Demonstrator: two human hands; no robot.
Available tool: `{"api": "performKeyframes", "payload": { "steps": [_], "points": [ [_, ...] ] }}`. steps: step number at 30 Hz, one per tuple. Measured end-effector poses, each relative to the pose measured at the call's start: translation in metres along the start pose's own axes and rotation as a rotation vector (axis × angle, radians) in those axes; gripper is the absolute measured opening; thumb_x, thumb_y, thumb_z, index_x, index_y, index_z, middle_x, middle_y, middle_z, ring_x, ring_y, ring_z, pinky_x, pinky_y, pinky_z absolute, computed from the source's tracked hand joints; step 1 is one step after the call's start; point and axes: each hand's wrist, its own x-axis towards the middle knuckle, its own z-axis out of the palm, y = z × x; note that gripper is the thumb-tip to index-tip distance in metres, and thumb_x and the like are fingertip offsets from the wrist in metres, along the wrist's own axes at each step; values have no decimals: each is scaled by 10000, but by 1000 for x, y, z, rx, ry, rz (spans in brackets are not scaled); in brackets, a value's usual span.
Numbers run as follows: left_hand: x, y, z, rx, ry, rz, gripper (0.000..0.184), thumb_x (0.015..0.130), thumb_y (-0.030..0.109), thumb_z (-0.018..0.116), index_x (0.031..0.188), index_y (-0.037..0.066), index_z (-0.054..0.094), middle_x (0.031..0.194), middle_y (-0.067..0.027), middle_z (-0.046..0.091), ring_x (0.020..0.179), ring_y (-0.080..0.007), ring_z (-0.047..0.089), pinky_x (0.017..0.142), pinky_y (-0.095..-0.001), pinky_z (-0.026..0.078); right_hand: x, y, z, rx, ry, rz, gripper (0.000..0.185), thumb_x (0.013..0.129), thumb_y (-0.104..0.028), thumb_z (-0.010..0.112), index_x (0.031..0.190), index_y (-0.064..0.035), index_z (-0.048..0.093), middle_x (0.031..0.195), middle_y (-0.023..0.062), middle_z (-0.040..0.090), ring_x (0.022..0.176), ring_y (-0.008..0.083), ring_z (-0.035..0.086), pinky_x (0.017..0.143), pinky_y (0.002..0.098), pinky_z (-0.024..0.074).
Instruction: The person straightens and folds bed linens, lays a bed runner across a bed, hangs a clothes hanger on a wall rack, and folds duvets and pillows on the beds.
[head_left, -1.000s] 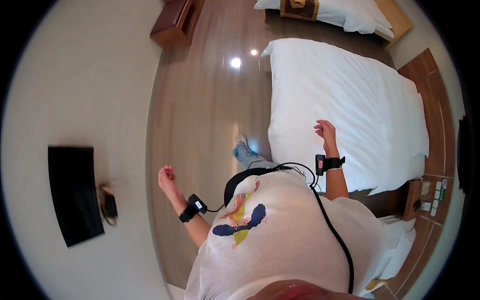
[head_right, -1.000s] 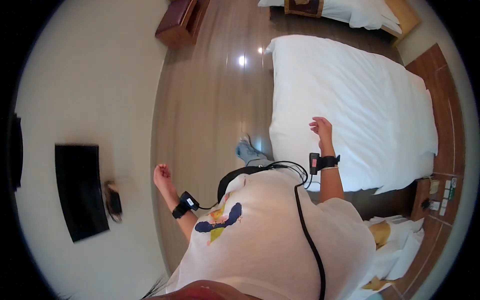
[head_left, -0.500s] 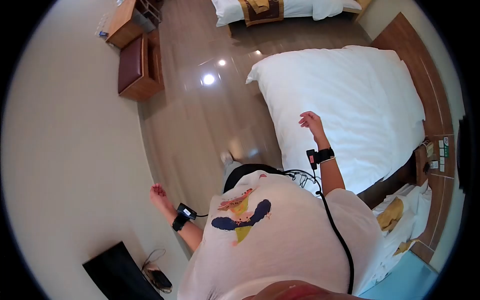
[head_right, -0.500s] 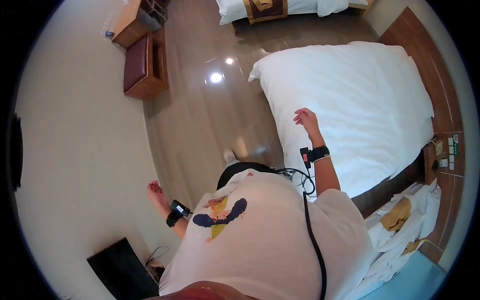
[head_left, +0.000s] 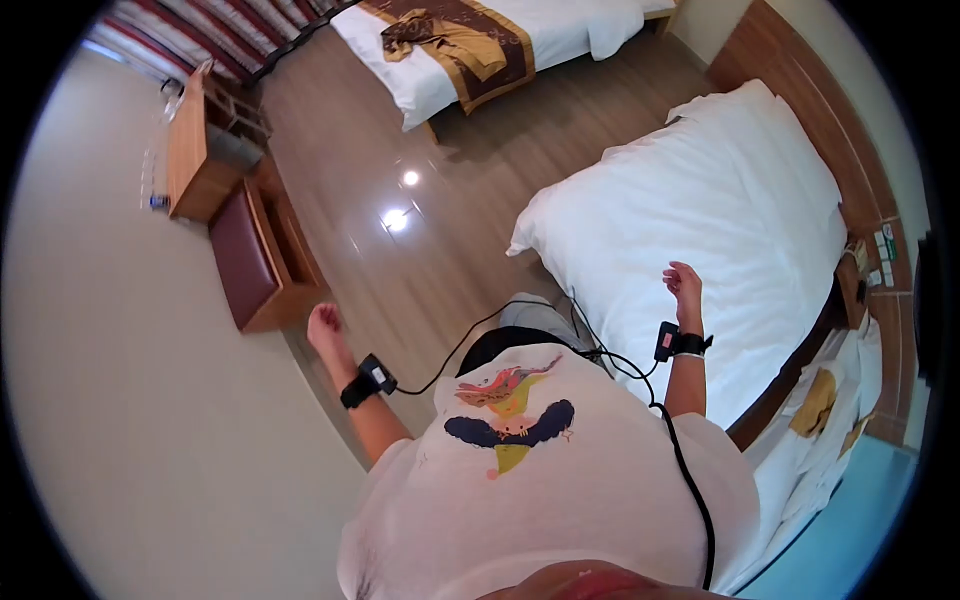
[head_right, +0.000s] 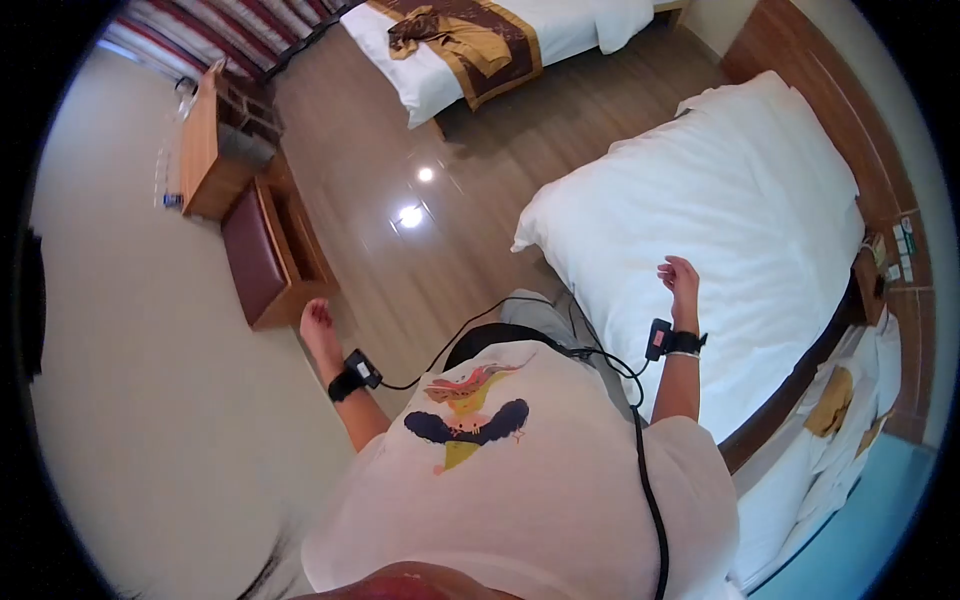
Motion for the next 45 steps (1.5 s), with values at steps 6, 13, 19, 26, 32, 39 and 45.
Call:
{"api": "performKeyframes", "payload": {
  "steps": [6,13,19,26,32,39,45],
  "points": [
    [116,-18,176,266,-566,-11,183,787,211,403,806,72,521,766,-12,546,699,-90,507,601,-190,347,26,62,-7,230,306,106,229,744,-228,462,888,-60,524,750,21,545,637,85,499,540,178,371],
    [219,-31,326,406,-589,-191,184,795,228,402,862,92,507,839,-18,539,759,-107,529,597,-212,366,145,133,-31,580,464,369,271,775,-235,378,975,-80,473,907,17,530,780,108,499,553,206,384],
    [359,-25,375,428,-479,-98,266,779,180,408,1014,56,420,856,-67,536,699,-136,539,498,-189,374,235,-52,105,244,256,93,317,776,-251,404,1033,-74,456,974,59,488,876,152,452,741,250,349],
    [474,-87,464,353,-506,-548,462,765,158,410,1143,155,145,931,-131,519,766,-197,534,472,-201,357,350,-152,213,-179,-6,130,192,753,-187,411,861,-68,516,732,25,547,661,106,508,583,219,372],
    [642,-147,607,299,-404,-358,451,729,210,500,1122,212,279,955,-64,461,758,-233,514,548,-258,411,439,-110,222,0,200,321,220,752,-219,434,881,-57,507,763,56,550,660,137,515,555,212,394],
    [754,-220,734,1198,-427,275,770,583,137,638,1204,208,188,1234,-231,68,1116,-386,155,831,-420,316,540,-129,277,180,453,527,199,753,-248,436,853,-86,492,795,44,541,699,145,514,604,253,398],
    [862,-283,773,1691,-633,-309,668,595,313,624,1160,123,321,1192,-186,281,1036,-347,317,820,-412,330,616,-173,327,168,427,623,227,761,-258,423,877,-75,490,799,52,539,710,150,515,622,260,401]
  ]
}}
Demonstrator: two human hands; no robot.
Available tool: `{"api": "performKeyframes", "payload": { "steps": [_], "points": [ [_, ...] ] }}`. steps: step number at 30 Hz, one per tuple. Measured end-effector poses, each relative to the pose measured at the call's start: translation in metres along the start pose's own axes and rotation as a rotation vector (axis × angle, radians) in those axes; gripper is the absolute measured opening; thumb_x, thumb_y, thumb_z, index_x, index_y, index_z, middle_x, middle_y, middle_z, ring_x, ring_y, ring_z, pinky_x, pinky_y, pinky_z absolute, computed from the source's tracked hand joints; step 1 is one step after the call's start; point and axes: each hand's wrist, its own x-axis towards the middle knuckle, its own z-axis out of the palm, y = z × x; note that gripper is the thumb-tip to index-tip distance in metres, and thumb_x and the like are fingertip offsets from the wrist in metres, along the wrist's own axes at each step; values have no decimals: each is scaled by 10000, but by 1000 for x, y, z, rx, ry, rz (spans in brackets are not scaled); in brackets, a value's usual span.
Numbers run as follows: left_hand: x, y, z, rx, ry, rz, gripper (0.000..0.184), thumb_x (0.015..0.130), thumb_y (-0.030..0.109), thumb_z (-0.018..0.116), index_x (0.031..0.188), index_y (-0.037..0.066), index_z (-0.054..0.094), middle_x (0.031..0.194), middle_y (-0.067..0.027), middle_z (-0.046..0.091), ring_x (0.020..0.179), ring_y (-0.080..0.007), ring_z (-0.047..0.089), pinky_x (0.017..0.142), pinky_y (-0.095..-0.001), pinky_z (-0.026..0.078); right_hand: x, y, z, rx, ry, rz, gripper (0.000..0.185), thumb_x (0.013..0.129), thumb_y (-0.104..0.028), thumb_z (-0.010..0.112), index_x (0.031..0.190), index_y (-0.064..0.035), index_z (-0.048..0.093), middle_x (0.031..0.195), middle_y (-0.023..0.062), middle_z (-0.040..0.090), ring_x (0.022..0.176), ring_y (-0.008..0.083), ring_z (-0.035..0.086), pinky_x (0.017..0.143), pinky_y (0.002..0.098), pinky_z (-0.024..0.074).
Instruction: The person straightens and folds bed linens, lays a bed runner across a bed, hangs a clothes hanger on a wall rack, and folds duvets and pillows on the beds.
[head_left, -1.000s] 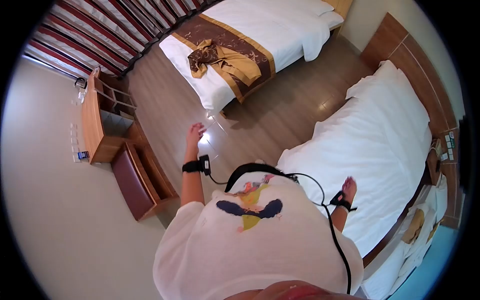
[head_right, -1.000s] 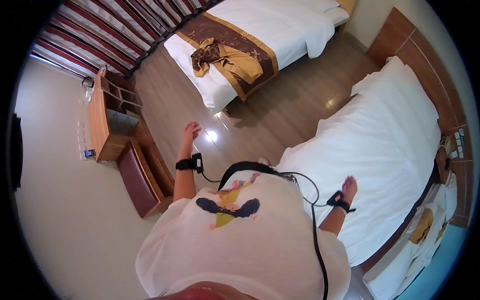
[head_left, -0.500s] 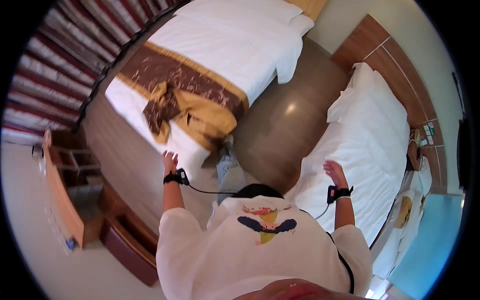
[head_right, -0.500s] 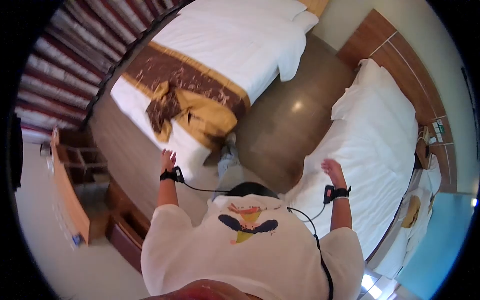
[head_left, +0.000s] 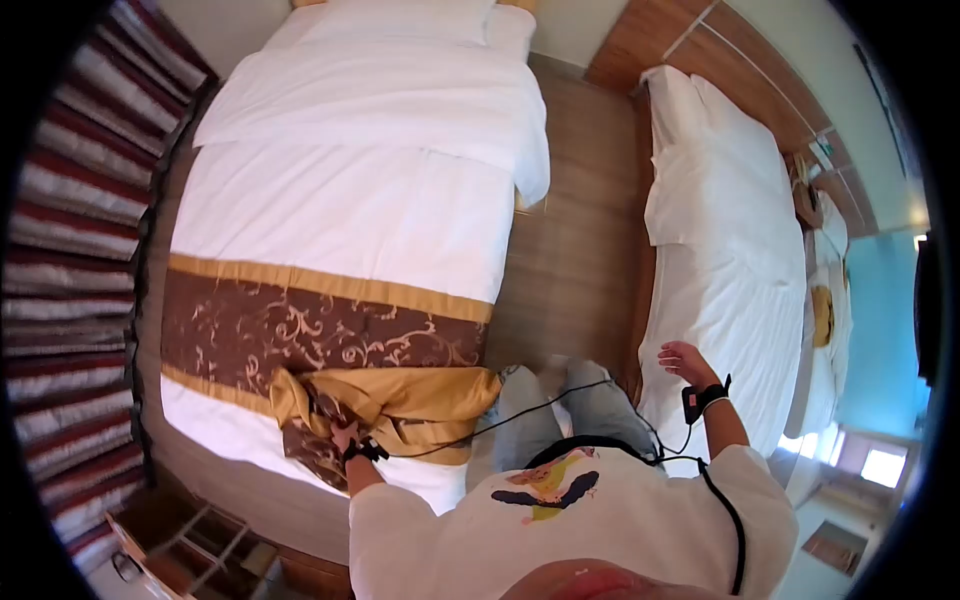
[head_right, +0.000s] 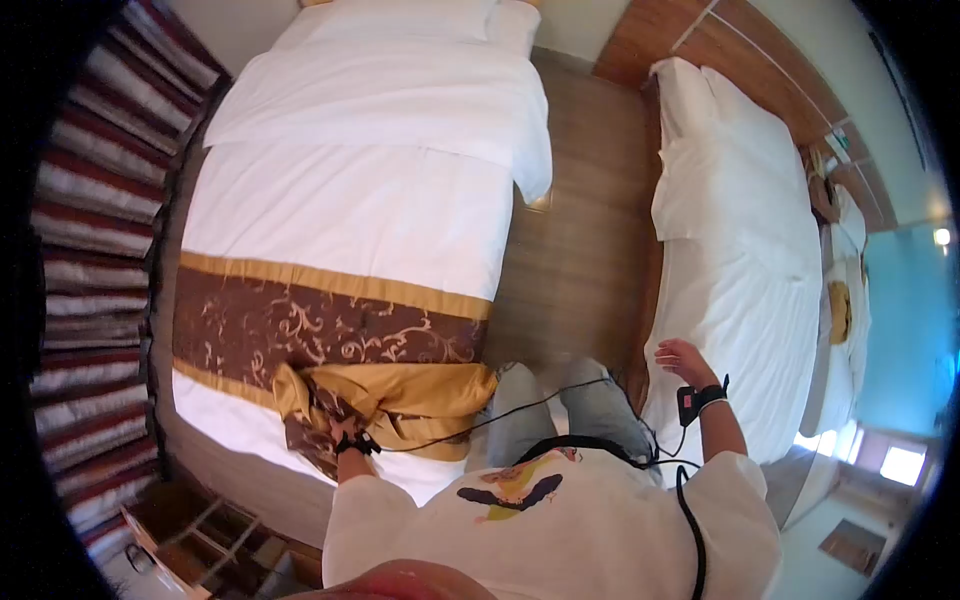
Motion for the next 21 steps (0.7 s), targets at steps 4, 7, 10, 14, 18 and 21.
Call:
{"api": "performKeyframes", "payload": {
  "steps": [4,7,10,14,18,21],
  "points": [
    [5,40,1,-6,9,121,381,665,241,538,929,-27,479,789,-152,521,707,-278,468,638,-360,374,27,-3,-25,-109,190,109,235,753,-238,420,898,-67,488,796,57,546,697,146,516,624,255,396],
    [-75,167,-4,-385,-5,45,317,701,186,488,928,-30,443,753,-77,469,612,-196,420,593,-328,358,73,-11,-44,-3,256,213,202,747,-236,430,861,-83,497,773,33,550,671,123,512,589,231,381],
    [-101,251,28,-791,-387,120,296,671,141,480,930,23,400,770,-74,449,667,-187,459,552,-281,416,138,-46,-41,-20,96,172,175,751,-243,436,805,-93,507,736,16,546,647,99,509,554,211,379],
    [-137,392,77,-566,-269,351,304,673,120,489,942,11,398,821,-68,441,685,-159,436,569,-268,398,281,-146,-21,24,-52,62,157,736,-226,465,728,-78,519,673,10,527,584,86,492,493,200,366],
    [-131,550,123,-781,-139,446,306,680,128,483,944,-15,422,833,-62,456,760,-147,431,628,-244,385,449,-241,19,21,-50,-175,142,721,-185,479,716,-51,527,646,36,517,529,103,477,441,193,348],
    [-116,664,152,-767,-153,462,372,696,148,492,1014,-28,413,932,-75,473,839,-166,444,701,-256,374,540,-309,57,-1,-137,-61,151,736,-228,474,790,-93,517,706,2,524,629,91,499,538,222,385]
  ]
}}
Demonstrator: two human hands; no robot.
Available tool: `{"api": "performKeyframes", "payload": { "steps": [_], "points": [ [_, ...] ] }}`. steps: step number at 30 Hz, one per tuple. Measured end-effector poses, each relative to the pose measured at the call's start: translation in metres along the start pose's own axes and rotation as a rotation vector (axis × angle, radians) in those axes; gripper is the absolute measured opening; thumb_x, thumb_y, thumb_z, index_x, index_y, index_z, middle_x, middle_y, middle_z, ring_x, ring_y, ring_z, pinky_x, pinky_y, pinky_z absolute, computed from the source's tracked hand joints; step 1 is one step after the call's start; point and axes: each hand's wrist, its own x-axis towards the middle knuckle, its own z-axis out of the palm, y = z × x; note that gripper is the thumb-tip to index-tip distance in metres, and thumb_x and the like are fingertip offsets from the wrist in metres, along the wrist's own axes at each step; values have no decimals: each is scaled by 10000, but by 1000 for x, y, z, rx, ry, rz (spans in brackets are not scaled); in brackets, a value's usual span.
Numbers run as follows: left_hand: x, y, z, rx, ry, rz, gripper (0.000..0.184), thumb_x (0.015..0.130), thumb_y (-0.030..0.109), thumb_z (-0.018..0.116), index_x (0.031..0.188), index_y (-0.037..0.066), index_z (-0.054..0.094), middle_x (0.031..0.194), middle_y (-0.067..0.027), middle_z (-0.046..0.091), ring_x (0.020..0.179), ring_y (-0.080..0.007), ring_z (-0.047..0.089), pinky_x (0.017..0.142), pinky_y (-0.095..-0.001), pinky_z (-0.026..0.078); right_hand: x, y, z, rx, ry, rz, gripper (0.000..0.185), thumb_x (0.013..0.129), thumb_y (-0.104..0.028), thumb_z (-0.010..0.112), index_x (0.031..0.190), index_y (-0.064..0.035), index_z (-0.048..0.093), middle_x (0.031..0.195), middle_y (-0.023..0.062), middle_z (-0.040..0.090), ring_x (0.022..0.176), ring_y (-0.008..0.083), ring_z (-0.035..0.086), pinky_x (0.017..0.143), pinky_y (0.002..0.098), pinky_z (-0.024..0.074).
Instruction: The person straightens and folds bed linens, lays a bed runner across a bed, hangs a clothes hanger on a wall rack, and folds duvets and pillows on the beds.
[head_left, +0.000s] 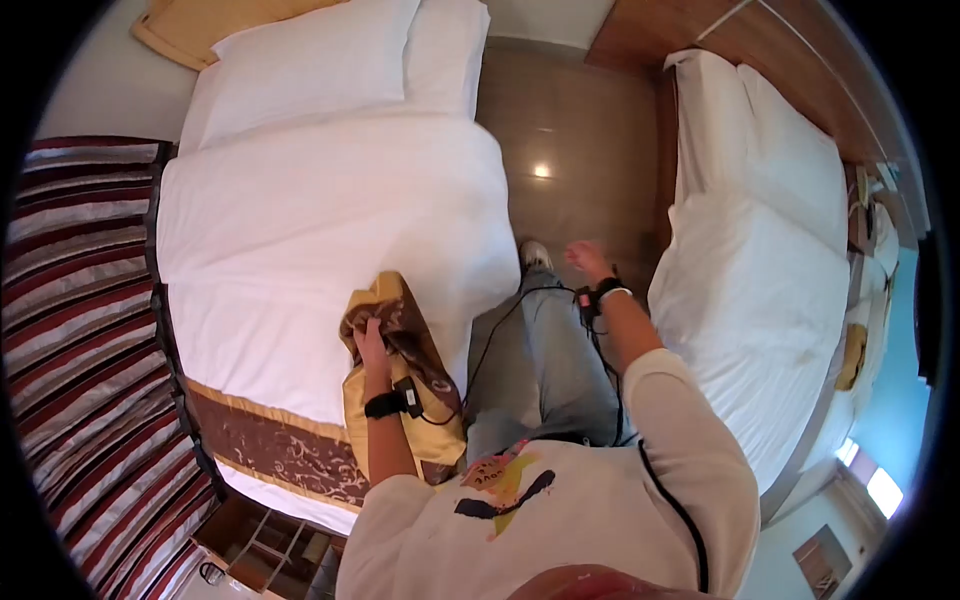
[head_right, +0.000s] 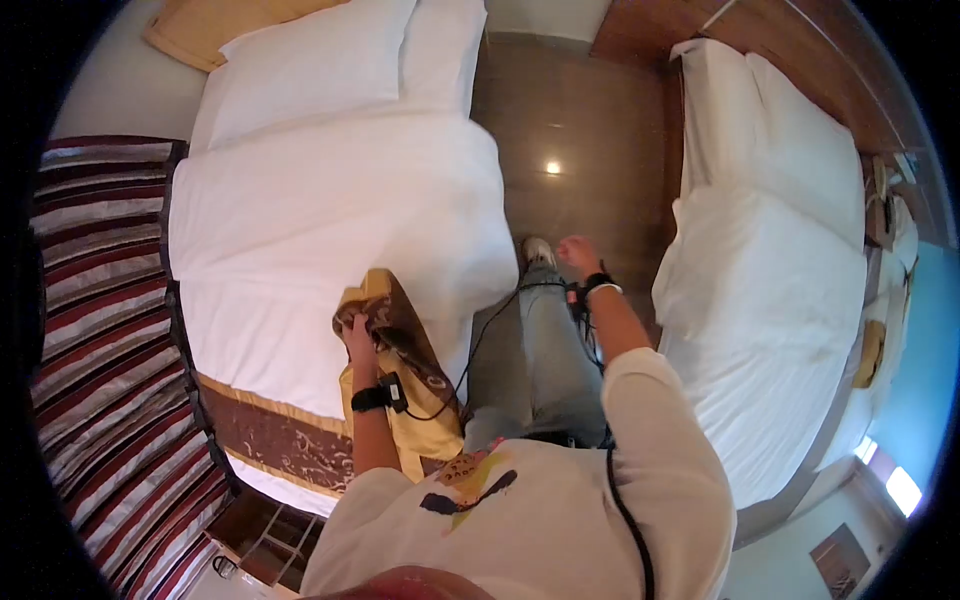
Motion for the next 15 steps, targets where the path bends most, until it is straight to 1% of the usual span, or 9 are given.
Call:
{"api": "performKeyframes", "payload": {
  "steps": [2,5,7,8,10,11,13,14,15],
  "points": [
    [22,44,70,30,-32,70,399,714,204,510,1018,-38,419,981,-83,469,871,-171,439,741,-268,356,31,-45,23,-55,-52,63,142,742,-204,461,804,-90,519,719,3,518,652,87,491,560,224,387],
    [72,63,140,92,-246,44,582,689,286,563,1098,-60,335,1003,-98,465,903,-179,425,758,-276,350,116,-52,53,151,-213,-97,143,743,-183,452,810,-77,519,733,10,518,662,95,483,589,241,393],
    [107,67,185,754,-116,-77,817,610,377,632,1141,-83,216,1092,-171,383,982,-233,382,812,-308,337,160,-69,70,-303,-32,-281,138,737,-159,446,802,-59,514,720,22,517,645,118,478,592,265,397],
    [117,69,197,763,-112,-93,817,610,377,632,1141,-83,216,1092,-171,383,982,-233,382,812,-308,337,172,-72,74,-303,-41,-264,138,737,-159,446,802,-59,514,720,22,517,645,118,478,592,265,397],
    [131,69,211,841,-274,-431,967,541,422,669,1157,-99,136,1126,-199,339,1022,-241,347,829,-323,323,188,-67,78,-281,98,-213,165,738,-154,420,769,-27,520,680,46,511,647,150,482,578,297,390],
    [147,51,206,827,-394,-496,938,548,369,686,1139,-120,146,1084,-190,385,973,-225,389,783,-316,360,202,-60,77,-286,85,-195,165,738,-154,420,769,-27,520,680,46,511,647,150,482,578,297,390],
    [167,9,191,848,-362,-432,934,537,336,695,1114,-158,151,1020,-193,432,907,-219,435,746,-308,383,225,-43,75,-789,83,-264,197,696,-164,425,741,-24,556,736,161,555,745,274,530,639,358,403],
    [173,4,190,869,-340,-343,930,527,302,704,1089,-196,156,956,-197,479,841,-212,480,710,-299,405,236,-38,78,-789,69,-258,197,696,-164,425,741,-24,556,736,161,555,745,274,530,639,358,403],
    [182,-1,189,864,-386,-459,778,519,251,714,1018,-178,300,915,-186,498,820,-203,488,704,-288,407,247,-31,83,-698,54,-167,204,700,-165,431,770,-14,549,759,161,554,740,269,533,635,358,407]
  ]
}}
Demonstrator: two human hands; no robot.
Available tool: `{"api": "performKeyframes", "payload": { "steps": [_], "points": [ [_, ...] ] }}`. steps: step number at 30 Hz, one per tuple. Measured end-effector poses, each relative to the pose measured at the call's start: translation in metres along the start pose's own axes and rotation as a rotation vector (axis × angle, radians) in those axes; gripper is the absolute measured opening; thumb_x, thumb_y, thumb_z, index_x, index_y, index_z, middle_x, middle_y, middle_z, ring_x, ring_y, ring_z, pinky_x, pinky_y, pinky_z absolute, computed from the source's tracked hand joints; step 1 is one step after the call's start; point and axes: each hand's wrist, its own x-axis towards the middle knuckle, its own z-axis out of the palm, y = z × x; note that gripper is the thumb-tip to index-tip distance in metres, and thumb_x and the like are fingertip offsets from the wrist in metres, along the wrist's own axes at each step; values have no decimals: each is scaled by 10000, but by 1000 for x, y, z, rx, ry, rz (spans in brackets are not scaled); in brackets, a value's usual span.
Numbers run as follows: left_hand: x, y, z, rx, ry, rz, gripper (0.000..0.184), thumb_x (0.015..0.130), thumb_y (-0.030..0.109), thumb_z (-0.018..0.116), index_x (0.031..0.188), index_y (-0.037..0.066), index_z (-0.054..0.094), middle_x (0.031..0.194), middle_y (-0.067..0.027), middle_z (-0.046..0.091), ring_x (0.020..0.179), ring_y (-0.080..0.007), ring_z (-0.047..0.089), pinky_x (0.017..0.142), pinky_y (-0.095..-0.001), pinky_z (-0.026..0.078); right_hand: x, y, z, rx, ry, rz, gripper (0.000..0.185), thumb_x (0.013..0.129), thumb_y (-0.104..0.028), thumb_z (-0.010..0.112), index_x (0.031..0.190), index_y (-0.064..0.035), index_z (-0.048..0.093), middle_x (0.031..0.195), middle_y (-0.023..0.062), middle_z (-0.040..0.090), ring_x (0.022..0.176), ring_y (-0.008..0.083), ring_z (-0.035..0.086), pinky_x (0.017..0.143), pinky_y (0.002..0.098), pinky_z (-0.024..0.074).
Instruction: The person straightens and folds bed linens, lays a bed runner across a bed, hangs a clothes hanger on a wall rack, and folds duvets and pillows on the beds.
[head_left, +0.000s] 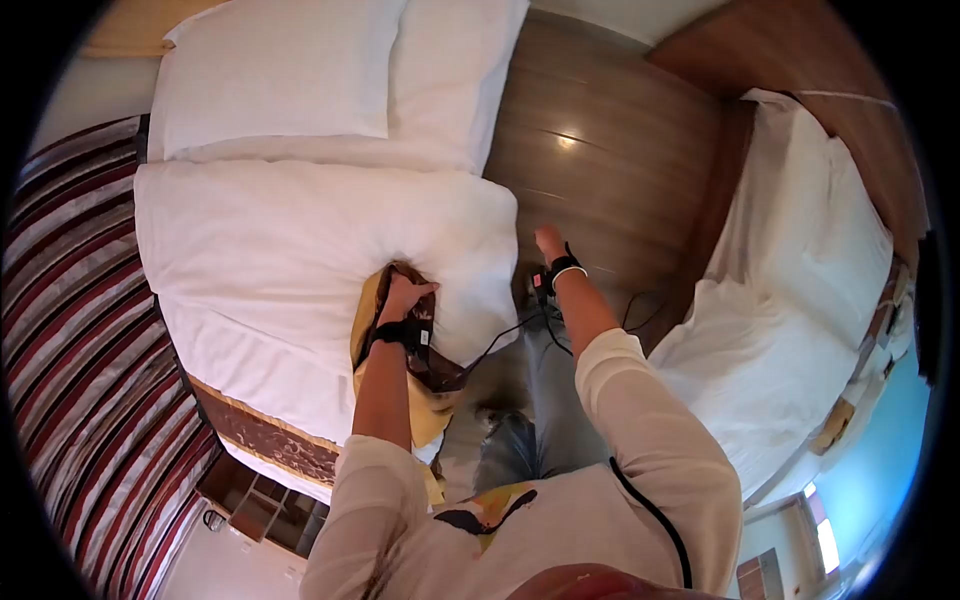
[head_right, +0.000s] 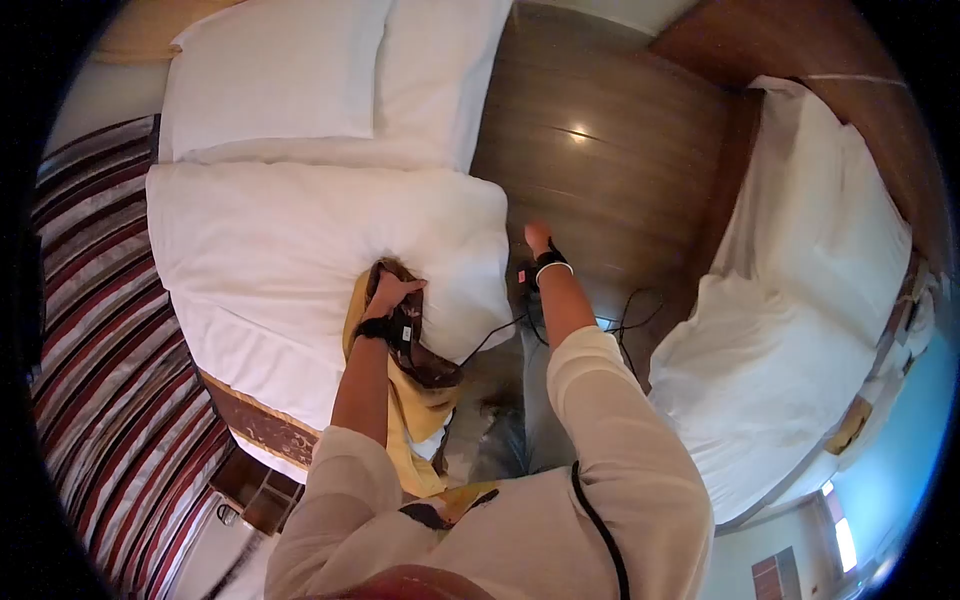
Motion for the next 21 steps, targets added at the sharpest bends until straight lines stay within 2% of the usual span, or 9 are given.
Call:
{"api": "performKeyframes", "payload": {
  "steps": [5,7,8,12,14,16,17,19,21],
  "points": [
    [-14,19,-8,9,-10,-89,514,560,164,690,942,-80,447,906,-119,506,779,-191,484,706,-287,402,15,-8,42,352,-159,347,268,713,-170,451,886,23,520,851,163,549,723,249,543,621,360,421],
    [1,-6,-3,6,123,90,512,554,143,684,948,-87,453,927,-121,511,842,-205,478,752,-287,383,-8,-37,28,1089,-324,294,272,736,-175,463,922,19,509,879,119,551,694,199,545,624,344,432],
    [6,-10,-4,-25,100,-9,519,542,138,686,955,-81,460,953,-118,510,891,-207,464,787,-284,363,-12,-48,20,1219,-420,275,273,738,-176,464,925,18,508,879,116,550,698,196,544,627,341,431],
    [-6,8,-8,25,0,-34,541,515,195,706,919,-80,474,924,-158,529,844,-224,504,733,-293,394,-26,-90,-32,1116,-713,91,275,743,-178,468,936,13,504,883,101,548,713,181,538,640,327,429],
    [7,-14,-4,-75,50,87,412,558,66,657,922,-38,492,939,-95,516,859,-188,473,747,-280,385,-38,-100,-65,946,-773,-59,276,745,-180,470,942,11,503,884,93,547,721,174,535,646,320,428],
    [11,-21,-4,-116,19,119,383,565,49,646,908,-35,497,925,-91,521,841,-181,477,733,-278,390,-52,-96,-97,771,-779,-205,277,748,-181,472,947,9,501,886,86,546,728,167,533,652,314,427],
    [10,-20,-5,-152,-3,153,355,573,32,635,895,-32,502,911,-88,525,823,-175,481,719,-275,396,-61,-90,-109,784,-793,-137,278,749,-182,473,950,8,500,887,82,545,732,163,531,655,310,426],
    [4,-16,-5,-165,-9,140,357,575,34,635,897,-34,499,900,-86,529,806,-173,484,711,-275,398,-70,-41,-118,1110,-903,588,374,713,-147,506,1039,22,439,1040,92,487,939,189,454,829,289,333],
    [5,-17,-4,-176,-13,135,359,576,37,635,899,-36,496,889,-83,532,789,-171,488,703,-274,400,-99,-7,-141,-14,-954,-464,370,726,-138,504,1059,6,432,1057,82,479,956,182,450,833,286,339]
  ]
}}
